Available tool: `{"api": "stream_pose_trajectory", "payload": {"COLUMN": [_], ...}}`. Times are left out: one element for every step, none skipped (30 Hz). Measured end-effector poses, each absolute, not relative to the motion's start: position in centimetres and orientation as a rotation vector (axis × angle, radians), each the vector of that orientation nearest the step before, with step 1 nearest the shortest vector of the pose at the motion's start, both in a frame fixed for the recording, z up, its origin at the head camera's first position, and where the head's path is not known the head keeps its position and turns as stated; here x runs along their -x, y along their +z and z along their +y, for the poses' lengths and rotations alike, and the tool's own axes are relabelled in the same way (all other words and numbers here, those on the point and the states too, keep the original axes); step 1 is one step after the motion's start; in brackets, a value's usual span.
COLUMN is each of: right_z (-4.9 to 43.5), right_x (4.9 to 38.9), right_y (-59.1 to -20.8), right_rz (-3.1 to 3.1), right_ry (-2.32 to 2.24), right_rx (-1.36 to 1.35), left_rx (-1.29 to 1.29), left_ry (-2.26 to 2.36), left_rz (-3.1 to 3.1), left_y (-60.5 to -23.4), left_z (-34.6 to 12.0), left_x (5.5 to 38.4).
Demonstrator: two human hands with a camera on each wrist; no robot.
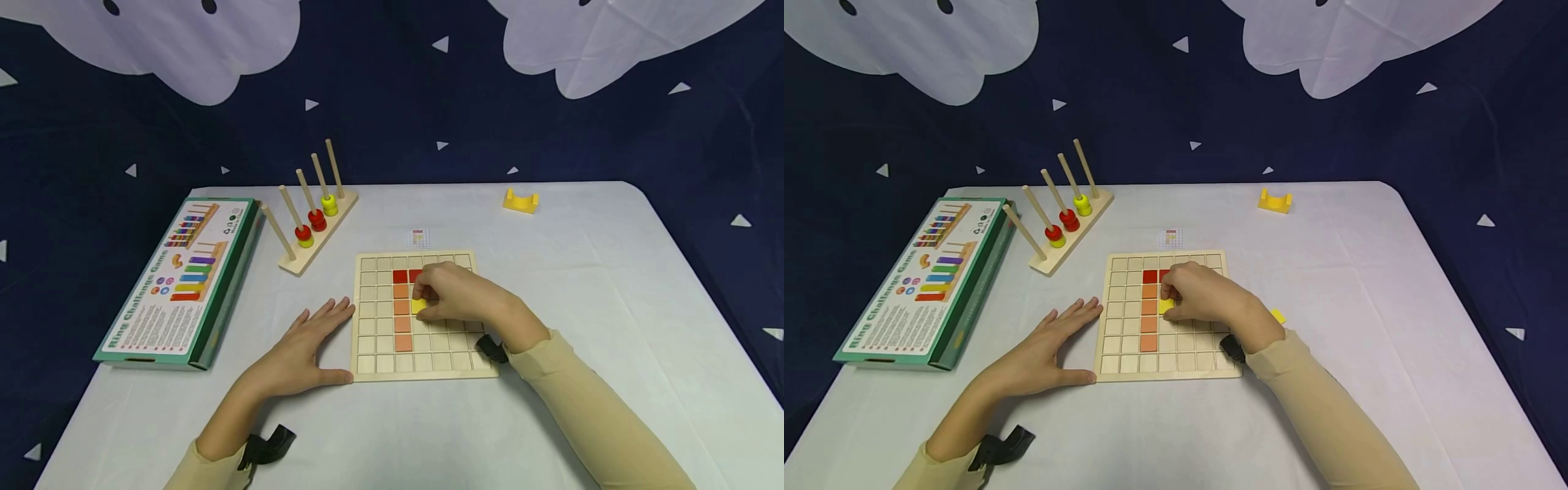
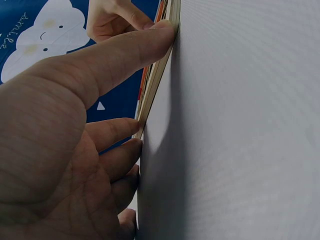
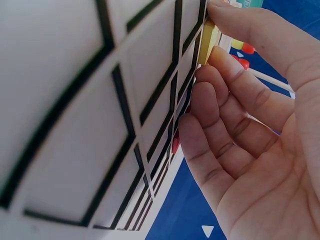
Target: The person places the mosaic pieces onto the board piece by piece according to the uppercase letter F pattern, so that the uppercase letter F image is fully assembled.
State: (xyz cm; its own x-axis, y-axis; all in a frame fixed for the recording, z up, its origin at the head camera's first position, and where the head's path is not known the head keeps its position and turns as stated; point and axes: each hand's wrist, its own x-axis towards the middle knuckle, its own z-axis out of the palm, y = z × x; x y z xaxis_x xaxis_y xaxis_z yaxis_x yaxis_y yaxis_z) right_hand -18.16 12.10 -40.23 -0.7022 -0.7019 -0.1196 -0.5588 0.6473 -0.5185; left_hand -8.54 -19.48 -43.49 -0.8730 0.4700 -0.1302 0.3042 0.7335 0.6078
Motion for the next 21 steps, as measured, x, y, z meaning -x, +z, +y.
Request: {"api": "stream_pose_trajectory", "payload": {"right_z": [12.1,12.1,12.1,12.1,12.1,12.1,12.1,12.1,12.2,12.2,12.4,12.5,12.7,13.0,13.4,13.7,14.2,14.7,15.1,15.7,16.2], "right_x": [18.2,18.2,18.2,18.2,18.2,18.2,18.2,18.2,18.1,18.1,18.1,18.1,18.1,18.1,18.1,18.1,18.1,18.0,18.0,17.9,17.7], "right_y": [-40.3,-40.3,-40.3,-40.3,-40.2,-40.2,-40.2,-40.2,-40.1,-40.0,-39.9,-39.8,-39.7,-39.7,-39.6,-39.5,-39.5,-39.5,-39.4,-39.4,-39.4], "right_rz": [2.558,2.558,2.559,2.559,2.56,2.56,2.559,2.558,2.556,2.552,2.548,2.543,2.537,2.533,2.53,2.529,2.534,2.544,2.552,2.564,2.576], "right_ry": [-0.652,-0.652,-0.651,-0.649,-0.647,-0.647,-0.647,-0.65,-0.657,-0.672,-0.692,-0.715,-0.744,-0.776,-0.81,-0.838,-0.857,-0.872,-0.887,-0.895,-0.9], "right_rx": [1.009,1.008,1.007,1.006,1.006,1.002,0.997,0.99,0.98,0.969,0.954,0.945,0.938,0.933,0.929,0.929,0.93,0.934,0.931,0.929,0.921], "left_rx": [-0.606,-0.61,-0.612,-0.619,-0.614,-0.611,-0.609,-0.61,-0.612,-0.612,-0.607,-0.61,-0.61,-0.611,-0.61,-0.607,-0.61,-0.607,-0.602,-0.599,-0.599], "left_ry": [0.865,0.866,0.867,0.866,0.869,0.869,0.868,0.864,0.861,0.859,0.859,0.857,0.857,0.857,0.858,0.86,0.858,0.857,0.855,0.854,0.852], "left_rz": [2.661,2.663,2.665,2.668,2.664,2.662,2.661,2.66,2.66,2.66,2.658,2.66,2.659,2.66,2.659,2.656,2.659,2.659,2.66,2.66,2.662], "left_y": [-43.5,-43.5,-43.6,-43.6,-43.6,-43.6,-43.6,-43.6,-43.6,-43.6,-43.6,-43.6,-43.6,-43.6,-43.6,-43.6,-43.6,-43.6,-43.7,-43.7,-43.7], "left_z": [-19.5,-19.5,-19.5,-19.5,-19.5,-19.5,-19.5,-19.5,-19.5,-19.4,-19.4,-19.4,-19.4,-19.4,-19.4,-19.4,-19.4,-19.5,-19.5,-19.5,-19.5], "left_x": [8.5,8.5,8.5,8.5,8.5,8.5,8.5,8.6,8.6,8.6,8.6,8.6,8.6,8.6,8.7,8.7,8.7,8.7,8.7,8.6,8.6]}}
